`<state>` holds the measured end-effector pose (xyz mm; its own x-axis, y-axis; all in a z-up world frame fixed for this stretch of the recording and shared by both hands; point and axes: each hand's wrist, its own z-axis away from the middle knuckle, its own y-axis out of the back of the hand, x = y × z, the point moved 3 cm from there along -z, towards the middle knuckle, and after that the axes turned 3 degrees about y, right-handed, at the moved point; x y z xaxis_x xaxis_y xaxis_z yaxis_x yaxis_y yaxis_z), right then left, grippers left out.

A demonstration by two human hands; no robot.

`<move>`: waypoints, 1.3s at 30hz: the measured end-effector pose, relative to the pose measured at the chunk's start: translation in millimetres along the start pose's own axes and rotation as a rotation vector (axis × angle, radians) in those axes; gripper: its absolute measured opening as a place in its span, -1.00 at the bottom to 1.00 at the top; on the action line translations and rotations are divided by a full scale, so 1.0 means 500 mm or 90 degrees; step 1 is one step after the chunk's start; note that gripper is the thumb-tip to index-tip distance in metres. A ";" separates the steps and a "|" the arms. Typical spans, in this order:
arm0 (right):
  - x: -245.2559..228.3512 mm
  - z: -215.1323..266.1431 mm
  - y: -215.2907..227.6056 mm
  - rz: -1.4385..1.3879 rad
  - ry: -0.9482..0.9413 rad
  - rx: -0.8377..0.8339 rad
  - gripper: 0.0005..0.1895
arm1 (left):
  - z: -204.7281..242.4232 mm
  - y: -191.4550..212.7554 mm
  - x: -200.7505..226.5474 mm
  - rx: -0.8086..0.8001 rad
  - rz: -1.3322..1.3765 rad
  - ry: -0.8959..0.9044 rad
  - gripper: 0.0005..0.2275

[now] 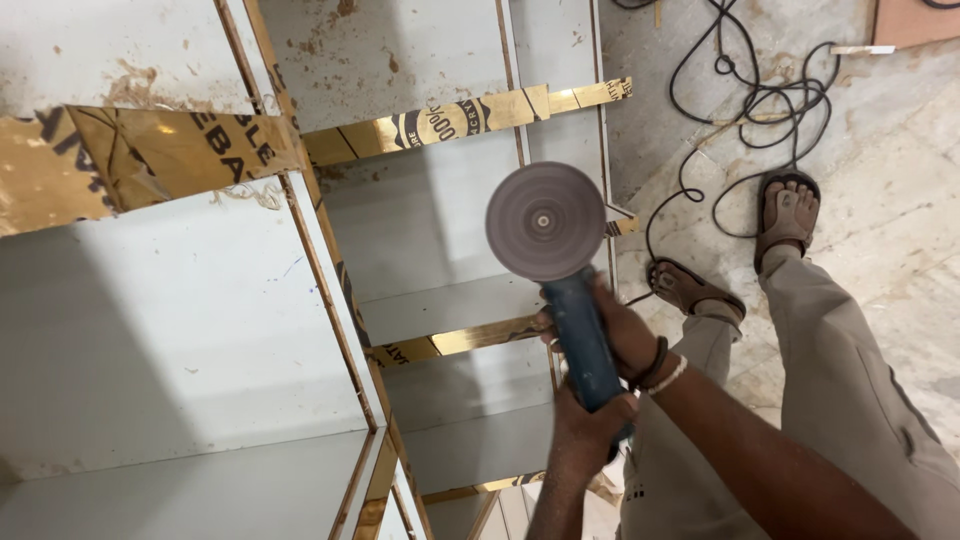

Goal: The person uses an angle grinder with a sanding disc to smooth the edges and surfaces of a white wooden cabinet frame. They systematically move the tool along the vertical and horizontal edges of the cabinet structure.

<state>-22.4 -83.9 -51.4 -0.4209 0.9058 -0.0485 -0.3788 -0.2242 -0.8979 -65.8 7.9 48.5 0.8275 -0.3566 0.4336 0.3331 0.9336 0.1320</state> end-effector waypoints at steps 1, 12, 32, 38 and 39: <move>0.000 0.005 -0.013 0.172 0.024 0.044 -0.12 | 0.003 0.005 0.011 0.054 -0.017 0.010 -0.58; -0.035 0.050 -0.106 0.529 0.066 0.108 -0.20 | -0.018 0.037 -0.037 -0.146 0.140 -0.107 -0.53; -0.047 0.083 0.004 0.468 0.156 -0.032 0.01 | -0.034 -0.007 -0.018 -0.183 0.087 -0.058 -0.61; -0.073 0.077 -0.010 0.486 0.170 -0.033 0.05 | -0.022 -0.017 -0.001 -0.221 0.167 -0.074 -0.68; -0.077 0.076 -0.011 0.481 0.170 -0.037 0.05 | -0.022 -0.021 0.000 -0.223 0.171 -0.068 -0.69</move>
<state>-35.8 -131.2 -28.0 -0.3331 0.5732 -0.7486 -0.0238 -0.7988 -0.6011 -64.0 -2.1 37.4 0.8606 -0.0807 0.5029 0.2612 0.9175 -0.2998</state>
